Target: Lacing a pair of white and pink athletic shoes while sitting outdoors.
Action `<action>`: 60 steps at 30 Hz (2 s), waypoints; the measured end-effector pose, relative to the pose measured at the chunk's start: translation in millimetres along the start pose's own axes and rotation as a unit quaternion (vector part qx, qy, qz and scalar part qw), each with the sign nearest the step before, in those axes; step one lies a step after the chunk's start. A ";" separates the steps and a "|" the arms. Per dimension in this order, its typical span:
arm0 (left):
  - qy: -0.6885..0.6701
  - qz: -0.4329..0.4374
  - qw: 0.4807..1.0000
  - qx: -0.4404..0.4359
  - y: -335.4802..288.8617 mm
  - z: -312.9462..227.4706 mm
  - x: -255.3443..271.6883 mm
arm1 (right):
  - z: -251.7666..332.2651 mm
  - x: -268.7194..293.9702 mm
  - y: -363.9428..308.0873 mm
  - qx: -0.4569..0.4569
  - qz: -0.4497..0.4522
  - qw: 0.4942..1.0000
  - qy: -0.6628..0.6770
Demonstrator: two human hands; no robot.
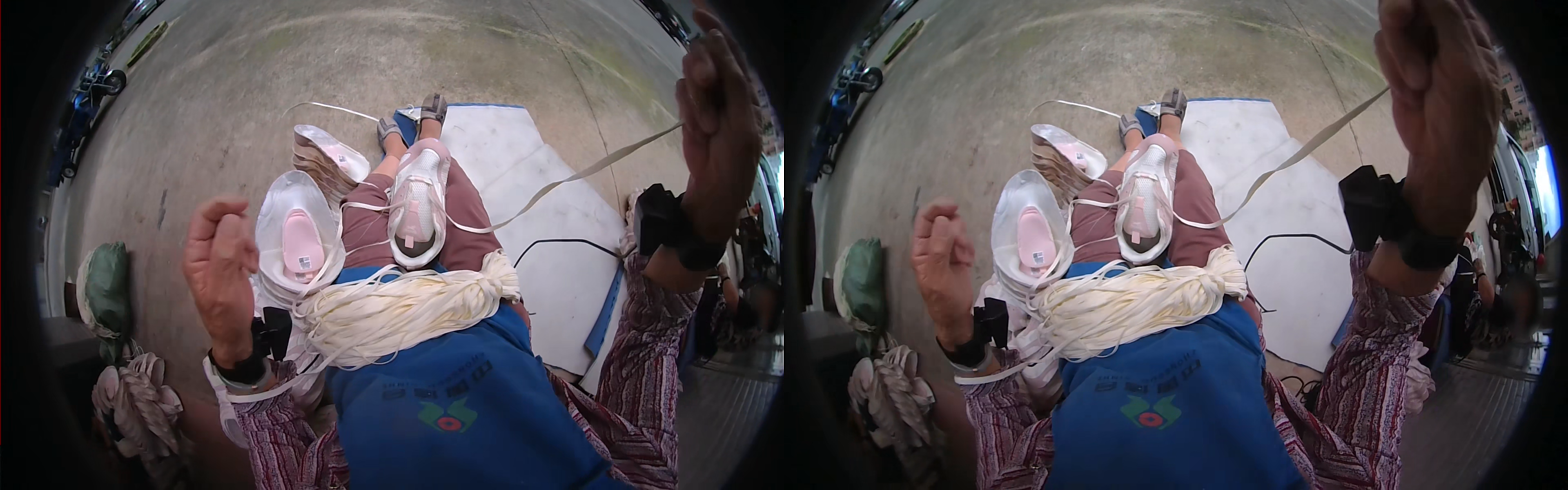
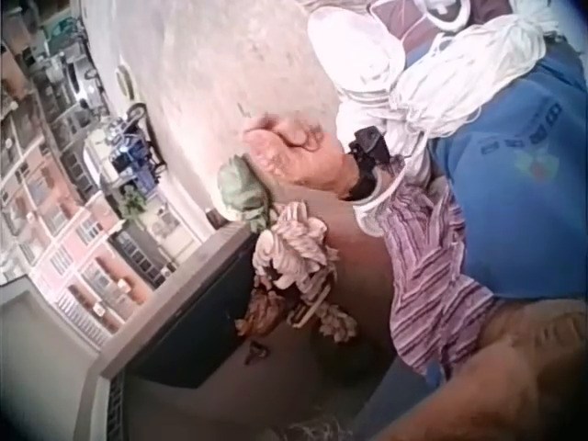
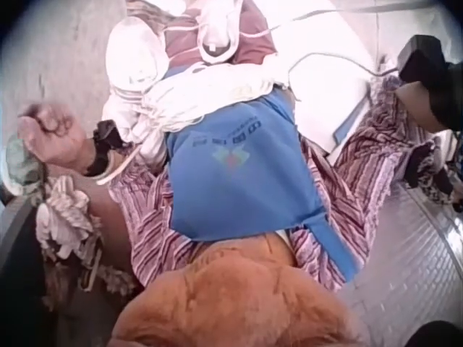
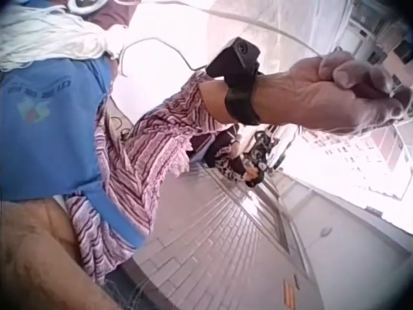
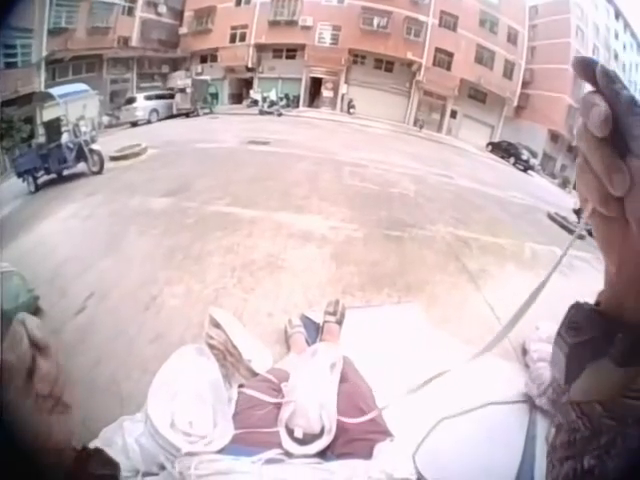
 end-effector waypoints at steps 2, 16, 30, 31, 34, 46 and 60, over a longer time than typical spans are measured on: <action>0.120 0.093 0.986 0.070 18.5 51.5 -35.5 | -63.0 -46.7 -25.5 -0.148 -0.030 0.988 -0.037; 0.495 0.303 0.810 0.080 52.0 185.5 -106.4 | -278.0 -166.7 -114.8 -0.267 0.164 0.904 -0.292; 0.443 0.282 0.841 0.125 53.2 189.3 -111.4 | -276.6 -166.1 -124.2 -0.311 0.211 0.870 -0.320; 0.439 0.281 0.844 0.128 52.8 190.2 -112.3 | -277.1 -167.5 -124.9 -0.301 0.213 0.867 -0.333; 0.451 0.287 0.834 0.137 50.5 188.8 -117.9 | -280.2 -170.2 -128.7 -0.310 0.224 0.851 -0.361; 0.435 0.301 0.837 0.139 50.8 192.4 -116.9 | -283.2 -177.3 -129.7 -0.327 0.228 0.832 -0.385; 0.412 0.292 0.843 0.183 52.1 183.1 -118.6 | -273.3 -176.7 -101.9 -0.284 0.243 0.845 -0.382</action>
Point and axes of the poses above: each hand's wrist, its own y-axis towards the middle knuckle, its own x-axis out of the back of the hand, z = x × y, the point moved 1 cm from there along y, towards the middle knuckle, and after that the axes turned 12 degrees about z, right-handed, at the moved point
